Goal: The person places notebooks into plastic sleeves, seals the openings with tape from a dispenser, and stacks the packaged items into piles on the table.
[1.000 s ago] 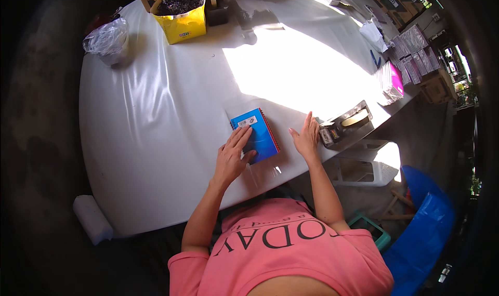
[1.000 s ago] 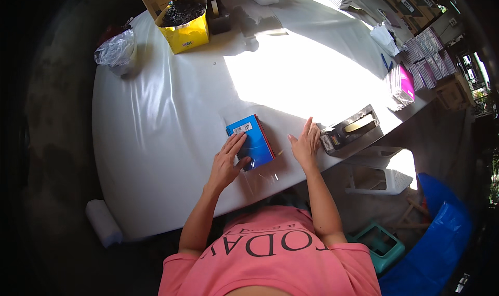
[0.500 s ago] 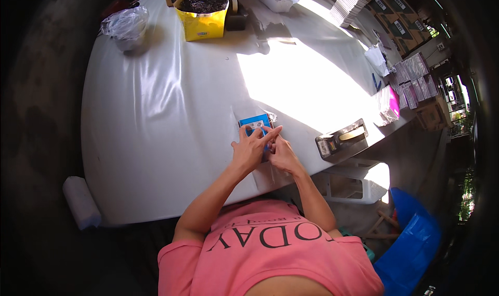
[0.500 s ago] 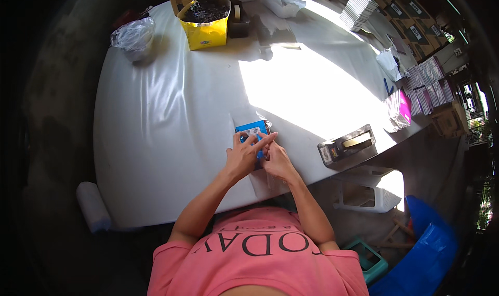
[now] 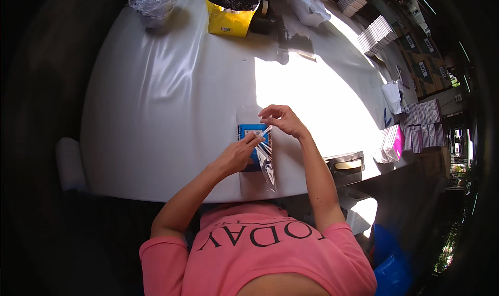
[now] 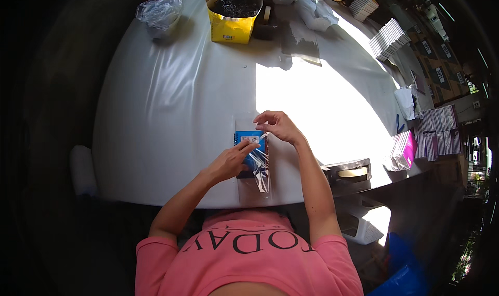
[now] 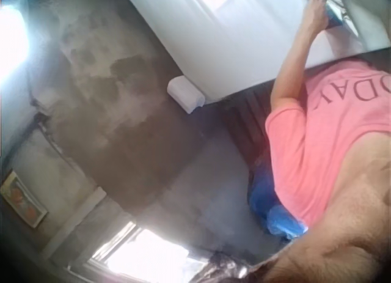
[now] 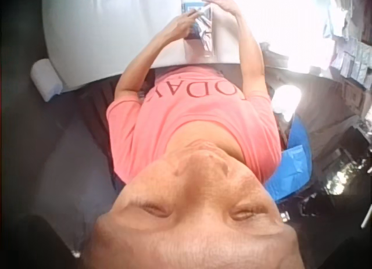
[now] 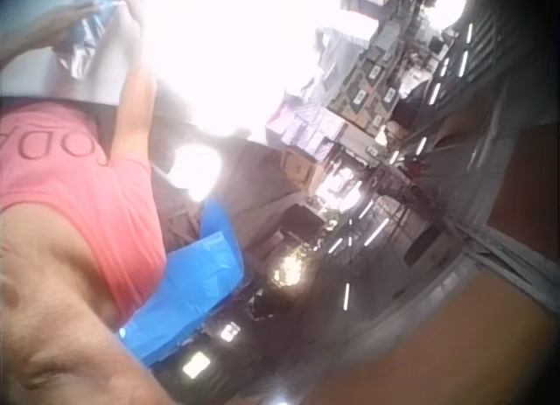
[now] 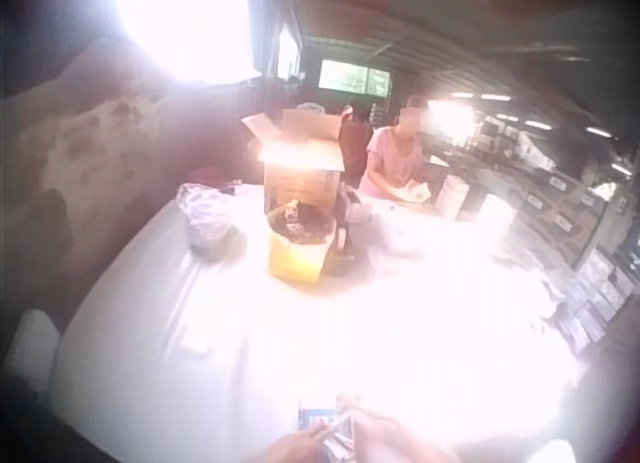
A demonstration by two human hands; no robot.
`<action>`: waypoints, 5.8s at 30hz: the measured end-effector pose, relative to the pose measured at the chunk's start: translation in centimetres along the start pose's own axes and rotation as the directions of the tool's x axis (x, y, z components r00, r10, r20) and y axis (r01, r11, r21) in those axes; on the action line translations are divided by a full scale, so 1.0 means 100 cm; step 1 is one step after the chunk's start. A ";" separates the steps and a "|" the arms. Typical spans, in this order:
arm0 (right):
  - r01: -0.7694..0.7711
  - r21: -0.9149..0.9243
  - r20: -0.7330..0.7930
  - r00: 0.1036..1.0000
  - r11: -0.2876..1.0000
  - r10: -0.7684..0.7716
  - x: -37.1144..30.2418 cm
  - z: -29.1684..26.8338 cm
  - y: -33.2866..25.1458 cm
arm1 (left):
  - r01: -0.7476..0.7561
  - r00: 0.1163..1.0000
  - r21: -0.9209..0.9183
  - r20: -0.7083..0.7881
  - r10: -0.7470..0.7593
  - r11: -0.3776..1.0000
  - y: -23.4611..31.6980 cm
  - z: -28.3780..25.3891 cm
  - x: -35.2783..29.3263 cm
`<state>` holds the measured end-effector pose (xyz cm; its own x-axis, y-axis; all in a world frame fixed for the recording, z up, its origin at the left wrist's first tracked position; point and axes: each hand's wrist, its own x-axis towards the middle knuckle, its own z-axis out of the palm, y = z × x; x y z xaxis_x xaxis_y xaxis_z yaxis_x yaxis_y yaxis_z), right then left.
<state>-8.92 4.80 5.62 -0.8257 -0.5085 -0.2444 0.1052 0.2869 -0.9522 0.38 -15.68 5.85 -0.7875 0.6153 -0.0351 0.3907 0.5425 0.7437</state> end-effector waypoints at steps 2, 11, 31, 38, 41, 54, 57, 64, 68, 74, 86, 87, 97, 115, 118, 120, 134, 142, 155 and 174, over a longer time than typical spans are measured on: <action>0.036 -0.028 -0.142 0.989 0.999 -0.040 0.018 -0.004 -0.006 | 0.038 0.997 -0.020 0.067 -0.037 0.999 0.001 -0.003 0.002; 0.427 -0.546 0.496 0.858 0.720 -0.132 -0.029 0.038 -0.045 | 0.222 0.959 0.023 0.176 -0.223 0.975 -0.016 0.009 -0.008; 0.119 -0.305 0.179 0.982 0.945 -0.066 -0.024 0.043 -0.007 | 0.228 0.973 0.205 -0.033 -0.227 0.952 -0.026 0.010 -0.010; 0.106 -0.496 0.076 0.994 0.862 -0.079 -0.028 0.077 -0.026 | -0.019 0.921 -0.219 -0.384 -0.068 0.976 -0.046 0.040 -0.012; 0.211 -0.672 0.091 0.975 0.710 -0.204 -0.030 0.088 -0.033 | -0.176 0.807 -0.371 -0.585 -0.082 0.912 -0.053 0.042 -0.016; -0.399 0.049 -0.946 -0.312 0.915 -0.085 -0.162 0.083 0.039 | 0.254 0.951 -0.305 -0.092 -0.294 0.918 -0.034 -0.016 -0.006; -0.295 0.335 -0.918 -0.317 0.895 0.239 -0.171 0.074 0.050 | 0.176 0.960 -0.317 -0.156 -0.234 0.932 -0.041 -0.011 -0.006; 0.117 0.333 -0.926 -0.144 0.936 0.348 -0.215 0.067 0.093 | 0.127 0.966 -0.283 -0.182 -0.183 0.951 -0.037 -0.011 -0.006; 0.191 0.552 -0.832 0.196 0.812 0.519 -0.244 0.062 0.068 | 0.171 0.966 -0.346 -0.124 -0.225 0.922 -0.040 -0.014 -0.004; 0.244 0.729 -0.674 0.096 0.639 0.732 -0.242 0.044 0.065 | 0.119 0.970 -0.338 -0.161 -0.183 0.933 -0.039 -0.009 -0.003; -0.507 0.315 -0.907 -0.410 0.802 0.098 -0.227 0.111 0.063 | 0.158 0.963 -0.319 -0.158 -0.217 0.934 -0.039 -0.011 -0.003; -0.869 0.217 -0.886 -0.366 0.444 -0.285 -0.219 0.114 0.054 | 0.148 0.965 -0.312 -0.162 -0.207 0.938 -0.040 -0.010 -0.004; -0.262 0.140 -0.447 0.843 0.955 0.297 -0.107 0.086 -0.068 | 0.150 0.960 -0.295 -0.187 -0.210 0.944 -0.049 -0.005 -0.005; -0.405 -0.110 -0.425 0.845 0.908 0.325 -0.076 0.075 0.040 | 0.149 0.928 -0.595 -0.192 -0.319 0.790 -0.049 0.018 -0.013; -0.153 0.110 -0.406 0.895 0.982 0.185 -0.076 0.099 0.024 | 0.054 0.890 -0.840 -0.205 -0.408 0.539 -0.020 0.026 -0.021; -0.027 0.100 -0.496 0.865 0.995 0.073 -0.080 0.107 0.014 | -0.057 0.861 -0.885 -0.278 -0.426 0.461 -0.012 0.030 -0.031; -0.426 -0.030 -0.575 0.747 0.904 0.333 -0.056 0.096 0.020 | 0.137 0.961 -0.649 -0.097 -0.260 0.748 -0.046 0.017 -0.006; -0.053 -0.572 -0.315 0.935 0.818 -0.160 -0.066 0.087 -0.025 | 0.035 0.921 -0.189 -0.376 -0.105 0.981 -0.056 -0.010 -0.030; -0.010 -0.598 -0.109 0.992 0.801 -0.069 -0.070 0.046 -0.053 | 0.071 0.987 -0.354 -0.113 -0.118 0.933 -0.046 -0.040 -0.044; 0.201 -0.139 -0.189 0.956 0.970 -0.226 -0.056 0.066 0.004 | 0.096 0.983 -0.431 -0.102 -0.154 0.897 -0.008 0.015 -0.025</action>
<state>-0.60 2.38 5.38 -0.9174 -0.3977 0.0158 -0.1414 0.2886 -0.9470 2.74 -16.81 4.34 -0.8826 0.4629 -0.0815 0.0693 0.2996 0.9515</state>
